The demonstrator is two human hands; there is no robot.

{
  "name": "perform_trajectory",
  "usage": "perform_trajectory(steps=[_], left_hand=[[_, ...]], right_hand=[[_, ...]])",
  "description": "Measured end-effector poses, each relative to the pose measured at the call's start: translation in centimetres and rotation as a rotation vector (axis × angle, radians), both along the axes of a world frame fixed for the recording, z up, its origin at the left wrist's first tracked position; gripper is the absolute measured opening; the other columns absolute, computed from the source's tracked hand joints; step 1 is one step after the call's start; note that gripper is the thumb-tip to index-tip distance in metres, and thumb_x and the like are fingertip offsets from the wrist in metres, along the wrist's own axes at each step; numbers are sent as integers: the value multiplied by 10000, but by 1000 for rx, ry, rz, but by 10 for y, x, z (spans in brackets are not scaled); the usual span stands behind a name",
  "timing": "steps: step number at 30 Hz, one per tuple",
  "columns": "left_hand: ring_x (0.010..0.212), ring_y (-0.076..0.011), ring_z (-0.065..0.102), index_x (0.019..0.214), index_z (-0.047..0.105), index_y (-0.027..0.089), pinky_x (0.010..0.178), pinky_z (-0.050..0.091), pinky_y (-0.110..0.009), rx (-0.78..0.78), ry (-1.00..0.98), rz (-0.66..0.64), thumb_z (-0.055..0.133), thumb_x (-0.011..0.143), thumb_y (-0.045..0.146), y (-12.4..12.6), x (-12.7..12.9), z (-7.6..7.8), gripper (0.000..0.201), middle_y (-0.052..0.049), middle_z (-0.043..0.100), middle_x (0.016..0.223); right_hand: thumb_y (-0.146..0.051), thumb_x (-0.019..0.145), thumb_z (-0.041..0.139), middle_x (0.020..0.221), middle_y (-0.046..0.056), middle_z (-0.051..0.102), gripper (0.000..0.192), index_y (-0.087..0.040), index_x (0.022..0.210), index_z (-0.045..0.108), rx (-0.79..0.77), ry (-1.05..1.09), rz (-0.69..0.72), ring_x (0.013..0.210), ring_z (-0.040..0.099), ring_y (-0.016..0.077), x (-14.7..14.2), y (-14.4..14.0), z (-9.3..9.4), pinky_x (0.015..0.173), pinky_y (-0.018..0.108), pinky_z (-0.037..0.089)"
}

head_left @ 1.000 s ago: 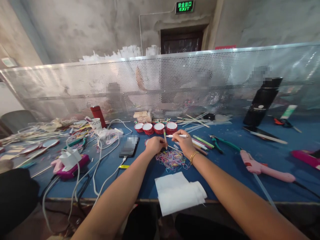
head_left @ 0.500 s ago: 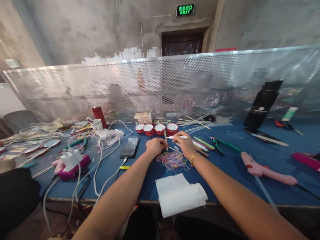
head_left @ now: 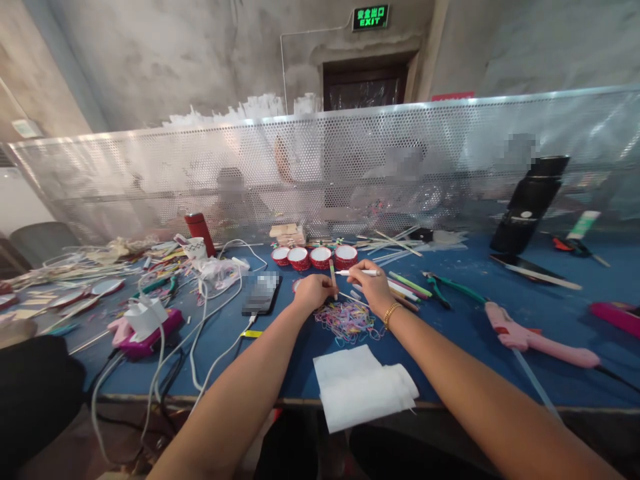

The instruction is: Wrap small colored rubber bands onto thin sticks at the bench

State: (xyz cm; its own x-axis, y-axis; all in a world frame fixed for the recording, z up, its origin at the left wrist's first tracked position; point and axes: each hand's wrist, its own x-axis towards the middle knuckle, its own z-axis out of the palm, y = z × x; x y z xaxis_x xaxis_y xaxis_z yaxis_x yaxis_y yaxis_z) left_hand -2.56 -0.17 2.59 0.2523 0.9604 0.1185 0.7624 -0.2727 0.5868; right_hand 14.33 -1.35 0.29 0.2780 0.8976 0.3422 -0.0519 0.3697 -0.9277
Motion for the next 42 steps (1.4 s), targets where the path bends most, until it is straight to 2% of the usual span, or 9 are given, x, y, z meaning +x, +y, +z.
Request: perform_trajectory(steps=[9,18,32,42], left_hand=[[793,-155,687,918,825,225,653,408,-242,5,15,22,735,813,329,0,0,-1,173,-8,798,900],[768,-161,678,913,832,228,652,410,-248,14,35,37,711,822,326,2,-1,-4,180,-10,792,852],[783,-155,685,906,825,232,687,437,-234,18,35,26,716,826,323,-1,0,0,162,-6,794,876],[843,-163,710,936,818,237,697,440,-235,4,27,39,719,826,321,-1,0,-1,170,-3,806,923]], right_hand=[[-398,687,702,621,-7,675,182,-243,663,610,18,-8,-6,603,578,172,0,1,-1,602,292,433],[-396,688,705,630,9,682,185,-234,645,627,55,-36,42,647,603,180,-4,-4,2,656,302,463],[-400,698,692,632,6,666,187,-235,652,616,51,-55,64,623,558,165,-5,-4,0,604,280,431],[-366,700,669,633,-1,674,146,-237,656,616,26,-80,-49,633,577,172,-1,-3,0,641,295,444]])
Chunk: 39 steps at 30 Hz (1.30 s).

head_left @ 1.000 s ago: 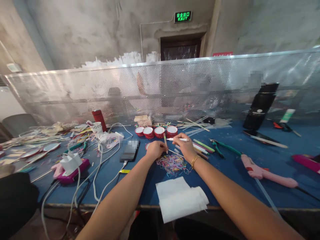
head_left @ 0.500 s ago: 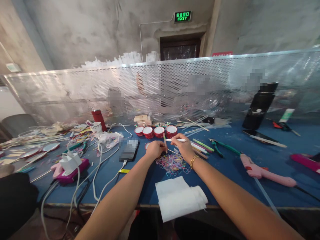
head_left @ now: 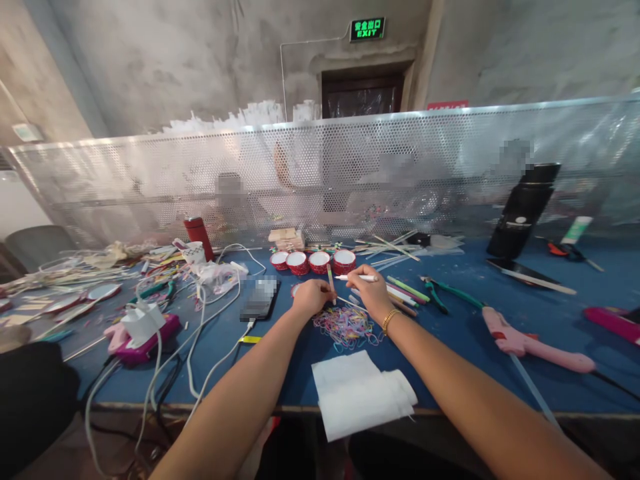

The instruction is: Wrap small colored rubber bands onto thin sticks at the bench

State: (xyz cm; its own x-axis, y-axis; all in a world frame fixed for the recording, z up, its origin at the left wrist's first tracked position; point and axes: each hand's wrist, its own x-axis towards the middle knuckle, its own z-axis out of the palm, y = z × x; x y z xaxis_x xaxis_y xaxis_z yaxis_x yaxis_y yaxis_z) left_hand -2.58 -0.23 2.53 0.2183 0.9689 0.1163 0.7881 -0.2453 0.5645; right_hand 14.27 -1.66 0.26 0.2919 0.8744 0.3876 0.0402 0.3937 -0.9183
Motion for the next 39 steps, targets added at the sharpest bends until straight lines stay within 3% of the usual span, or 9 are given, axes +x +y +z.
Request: perform_trajectory(steps=[5,11,17,23,29,35,39], left_hand=[[831,-170,706,911,822,237,678,431,-242,9,11,-12,713,833,338,0,0,0,168,-10,803,910],[797,-157,694,919,823,235,679,435,-239,-5,0,0,718,827,335,0,0,0,173,-9,801,893],[803,-162,693,893,821,234,677,437,-237,13,0,0,725,816,346,0,-1,-1,166,-9,797,898],[798,-159,692,900,819,241,684,442,-232,9,7,6,720,826,347,1,-1,-2,163,-5,795,878],[766,-156,679,887,818,226,682,443,-239,-3,4,-12,716,836,356,-2,0,1,172,-13,792,875],[792,-158,682,892,822,238,706,455,-238,-5,2,-2,731,823,350,-3,0,3,160,-12,793,893],[775,-159,683,899,823,231,691,451,-241,-7,-5,-8,731,820,338,-2,0,1,162,-13,791,882]], right_hand=[[-401,713,665,630,5,667,191,-239,638,598,24,-35,71,622,566,168,-4,-4,3,615,286,436],[-423,692,684,617,8,667,212,-238,638,597,-4,7,13,613,575,173,-1,-1,2,619,291,444],[-447,722,686,647,14,681,238,-236,645,609,28,-40,87,639,579,176,-4,-2,1,634,293,436],[-427,696,690,618,1,659,218,-238,638,599,-7,16,31,598,554,164,-2,0,0,613,289,436],[-406,710,681,620,5,663,195,-238,638,612,19,-29,93,616,567,170,-5,-1,-1,606,286,441],[-412,693,688,614,6,670,189,-243,657,614,-7,15,20,598,574,174,-4,0,-1,600,293,454],[-405,692,680,616,3,668,190,-241,637,601,1,-18,69,598,569,167,-4,-1,0,611,290,452]])
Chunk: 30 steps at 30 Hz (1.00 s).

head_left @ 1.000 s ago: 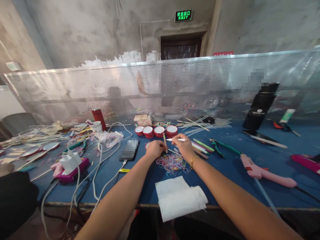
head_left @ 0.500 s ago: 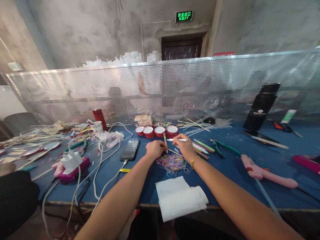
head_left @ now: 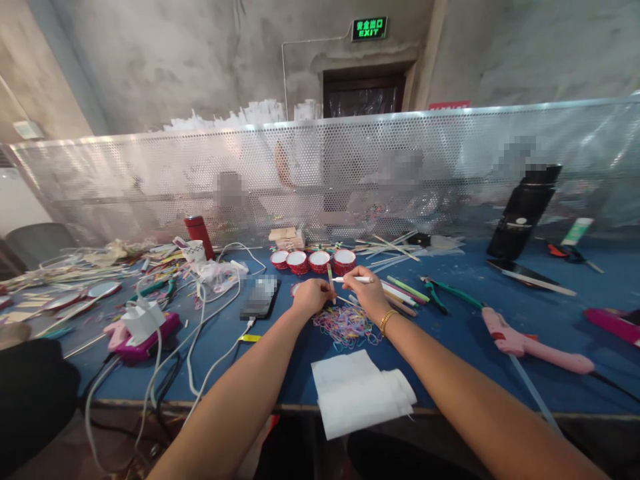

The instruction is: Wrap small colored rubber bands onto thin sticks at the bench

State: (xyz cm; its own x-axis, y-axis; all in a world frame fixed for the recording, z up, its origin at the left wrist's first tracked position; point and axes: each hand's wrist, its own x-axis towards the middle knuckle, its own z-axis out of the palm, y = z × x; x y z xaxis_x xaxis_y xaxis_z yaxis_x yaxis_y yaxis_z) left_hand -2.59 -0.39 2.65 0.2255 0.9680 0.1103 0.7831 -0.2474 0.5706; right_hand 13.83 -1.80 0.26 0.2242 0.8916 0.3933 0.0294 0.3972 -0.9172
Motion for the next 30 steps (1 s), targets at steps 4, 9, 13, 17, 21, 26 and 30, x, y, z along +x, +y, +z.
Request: perform_trajectory(steps=[4,9,13,17,21,26,30], left_hand=[[791,-159,688,913,820,219,677,436,-241,9,-6,-9,721,826,326,1,0,-1,170,-19,795,895],[787,-151,685,923,819,234,686,440,-234,-9,1,-5,706,834,327,1,0,-1,171,-10,799,918],[785,-155,682,918,821,225,670,428,-242,7,-4,-10,722,821,325,1,0,-1,171,-12,796,898],[760,-152,678,901,820,220,643,409,-248,7,-5,-13,717,824,323,2,0,-1,165,-12,793,874],[750,-149,676,875,822,226,642,409,-245,15,-12,-10,719,820,333,3,0,-2,159,-8,791,861],[733,-146,664,851,823,229,646,420,-243,3,-15,-18,711,823,334,3,-1,-2,156,-4,789,853],[750,-150,670,878,823,232,648,420,-240,9,-3,3,727,813,337,3,0,-2,157,-6,790,866]], right_hand=[[-389,695,672,612,2,670,165,-244,642,614,-7,-12,-38,620,582,175,2,2,-2,645,299,467],[-390,695,678,618,-1,673,170,-243,642,610,-8,12,-42,625,587,176,3,2,-2,647,300,475],[-388,686,675,618,5,673,165,-242,638,614,-10,-4,-10,613,572,172,1,0,0,613,291,454],[-385,685,668,611,6,667,165,-242,622,613,-15,2,-60,615,570,173,4,1,-1,624,296,449],[-390,682,673,610,2,660,167,-244,634,609,-10,19,-42,610,561,173,3,1,0,626,300,448],[-388,680,672,616,7,664,170,-242,622,605,-6,-7,-7,619,565,176,0,-2,2,610,296,436],[-382,675,669,617,11,671,161,-243,625,606,-23,8,-54,618,565,180,3,-1,2,615,303,439]])
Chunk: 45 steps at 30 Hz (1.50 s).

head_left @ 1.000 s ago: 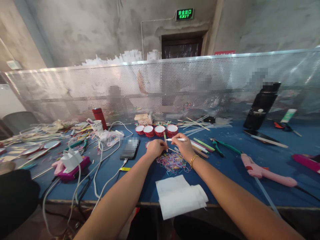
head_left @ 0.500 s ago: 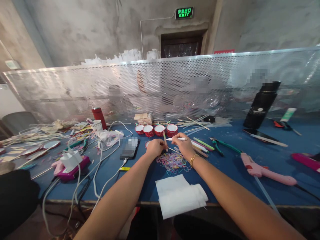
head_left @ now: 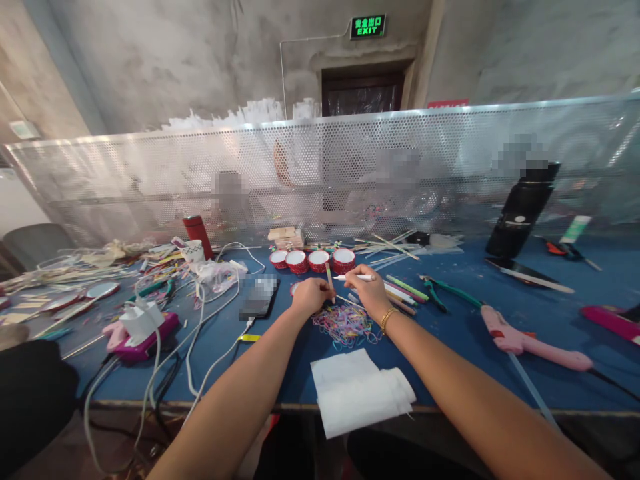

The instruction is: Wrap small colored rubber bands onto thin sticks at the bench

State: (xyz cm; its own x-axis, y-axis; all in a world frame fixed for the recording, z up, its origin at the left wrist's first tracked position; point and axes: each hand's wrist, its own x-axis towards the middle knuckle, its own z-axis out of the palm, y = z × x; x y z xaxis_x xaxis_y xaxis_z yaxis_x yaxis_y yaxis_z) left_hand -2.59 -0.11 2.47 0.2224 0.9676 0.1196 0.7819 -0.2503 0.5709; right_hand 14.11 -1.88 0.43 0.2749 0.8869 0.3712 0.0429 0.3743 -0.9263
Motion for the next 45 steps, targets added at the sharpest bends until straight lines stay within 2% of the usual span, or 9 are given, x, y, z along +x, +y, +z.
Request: perform_trajectory(steps=[8,18,31,38,45], left_hand=[[734,-144,652,878,822,210,641,405,-242,-5,7,-15,712,827,324,-4,1,3,166,-12,785,855],[753,-147,669,884,823,226,655,412,-238,-8,6,11,725,821,331,-3,2,3,157,-6,789,878],[744,-144,671,866,827,235,651,418,-236,-11,6,6,721,824,339,-2,1,1,154,1,789,858],[769,-149,679,900,828,237,689,446,-230,-23,12,20,728,821,321,-3,2,4,153,-8,794,882],[783,-150,684,902,827,234,677,439,-230,-9,25,17,725,824,316,-3,3,4,153,-8,797,907]], right_hand=[[-372,688,665,606,-4,655,163,-236,617,606,48,-15,60,605,548,161,-5,3,-5,603,279,422],[-391,667,664,607,4,667,162,-237,639,622,-17,15,-21,586,552,167,0,2,-2,587,286,428],[-369,694,660,619,0,663,159,-236,628,601,40,0,64,613,557,163,-4,1,-1,609,284,431],[-391,695,674,620,2,670,168,-241,654,613,10,27,1,605,561,168,-3,1,0,598,287,435],[-388,695,685,632,2,666,172,-237,651,613,34,31,66,618,561,169,-4,2,-1,612,288,435]])
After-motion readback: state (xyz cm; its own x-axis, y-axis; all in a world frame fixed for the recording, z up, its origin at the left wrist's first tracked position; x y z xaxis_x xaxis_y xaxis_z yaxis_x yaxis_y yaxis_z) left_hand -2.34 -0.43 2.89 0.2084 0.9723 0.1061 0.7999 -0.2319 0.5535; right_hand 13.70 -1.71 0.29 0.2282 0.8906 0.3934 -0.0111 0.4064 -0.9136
